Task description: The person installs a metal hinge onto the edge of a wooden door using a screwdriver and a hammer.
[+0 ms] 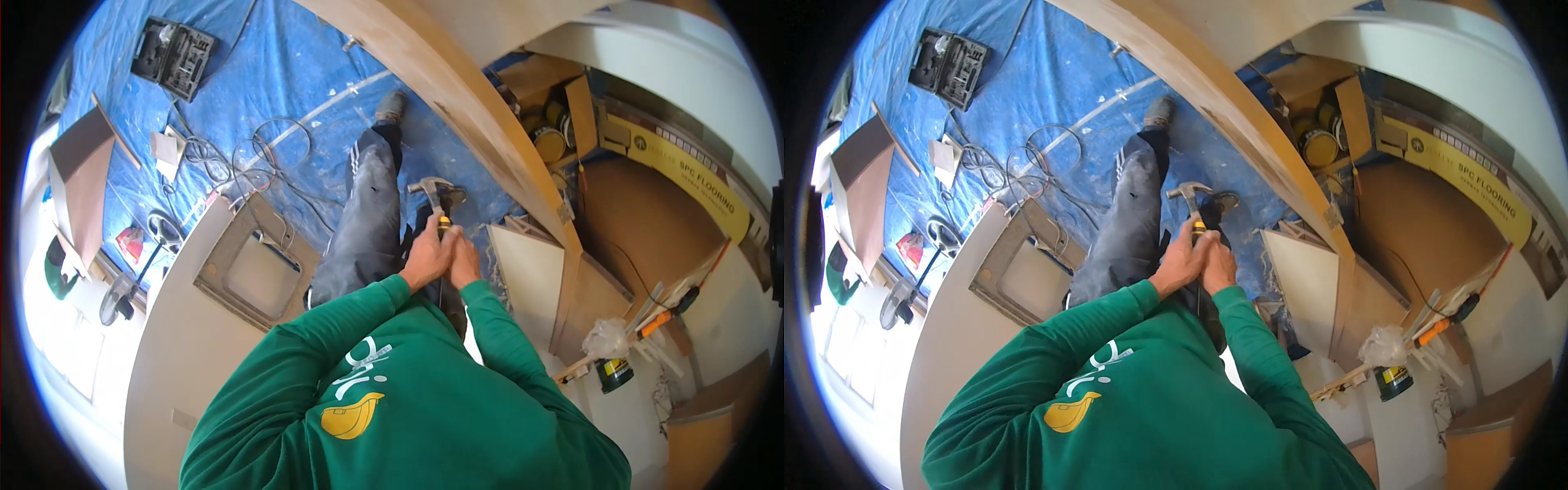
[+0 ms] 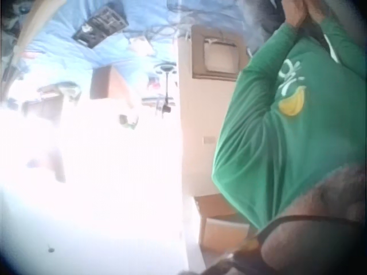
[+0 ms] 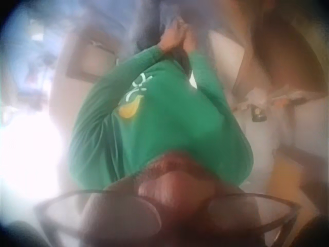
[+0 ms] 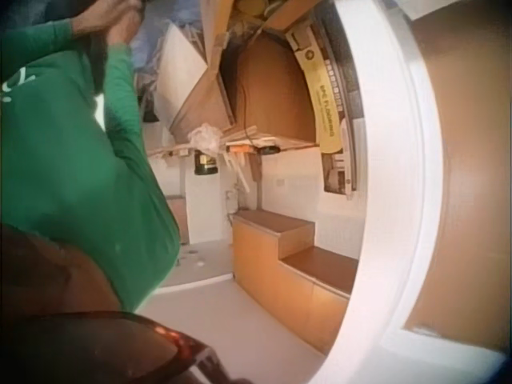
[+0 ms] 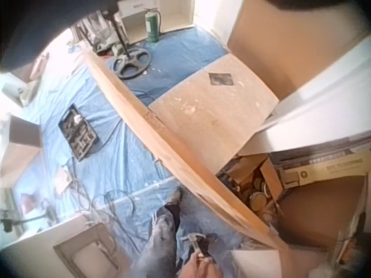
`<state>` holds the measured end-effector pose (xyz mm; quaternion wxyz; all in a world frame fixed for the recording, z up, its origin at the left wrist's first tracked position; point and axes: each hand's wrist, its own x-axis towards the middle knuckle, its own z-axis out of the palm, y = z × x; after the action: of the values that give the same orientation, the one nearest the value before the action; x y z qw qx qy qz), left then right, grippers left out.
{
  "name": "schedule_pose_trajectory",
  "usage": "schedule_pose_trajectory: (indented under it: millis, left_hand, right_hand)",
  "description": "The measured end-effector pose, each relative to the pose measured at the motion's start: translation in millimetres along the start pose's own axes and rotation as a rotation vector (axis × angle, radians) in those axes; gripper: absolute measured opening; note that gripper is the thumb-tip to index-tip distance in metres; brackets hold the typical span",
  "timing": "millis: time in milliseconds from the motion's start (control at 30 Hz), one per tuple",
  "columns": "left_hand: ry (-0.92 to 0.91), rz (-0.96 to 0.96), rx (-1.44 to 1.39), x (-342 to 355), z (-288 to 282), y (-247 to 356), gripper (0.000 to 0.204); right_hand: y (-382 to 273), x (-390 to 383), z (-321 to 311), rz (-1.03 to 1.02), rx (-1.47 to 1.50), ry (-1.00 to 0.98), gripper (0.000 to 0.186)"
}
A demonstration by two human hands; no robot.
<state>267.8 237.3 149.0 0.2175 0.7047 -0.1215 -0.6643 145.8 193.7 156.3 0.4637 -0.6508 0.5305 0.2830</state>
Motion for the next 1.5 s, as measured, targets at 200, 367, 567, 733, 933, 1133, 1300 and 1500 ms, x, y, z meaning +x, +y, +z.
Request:
schedule_pose_trajectory:
  millis: [200,367,567,733,933,1133,1300,1500]
  left_hand:
    - [-0.027,0.116,0.157,-4,55,-61,0.050]
    - [-0.021,-0.033,-0.257,7,92,-60,0.038]
    - [0.112,0.002,-0.505,-25,67,-6,0.029]
    - [0.167,0.008,-0.206,-63,23,-49,0.038]
    - [0.246,-0.124,0.000,-95,-25,-150,0.042]
    - [0.203,-0.059,0.271,-124,-42,-217,0.057]
    - [0.043,-0.135,0.549,-158,-19,-206,0.089]
    - [0.096,0.032,0.511,-194,-40,-198,0.042]
  right_hand:
    - [65,-47,24,0.080,0.290,0.071,0.053]
    - [170,-58,39,0.064,0.386,-0.056,0.039]
    - [268,-69,14,-0.202,-0.102,0.456,0.032]
    - [338,-51,-62,0.028,-0.430,0.308,0.022]
    - [354,-49,-92,-0.018,-0.577,0.292,0.023]
    - [370,-29,-93,-0.033,-0.522,0.336,0.026]
    - [309,1,-73,-0.133,-0.690,0.302,0.020]
    - [87,85,-56,-0.362,-0.552,0.374,0.017]
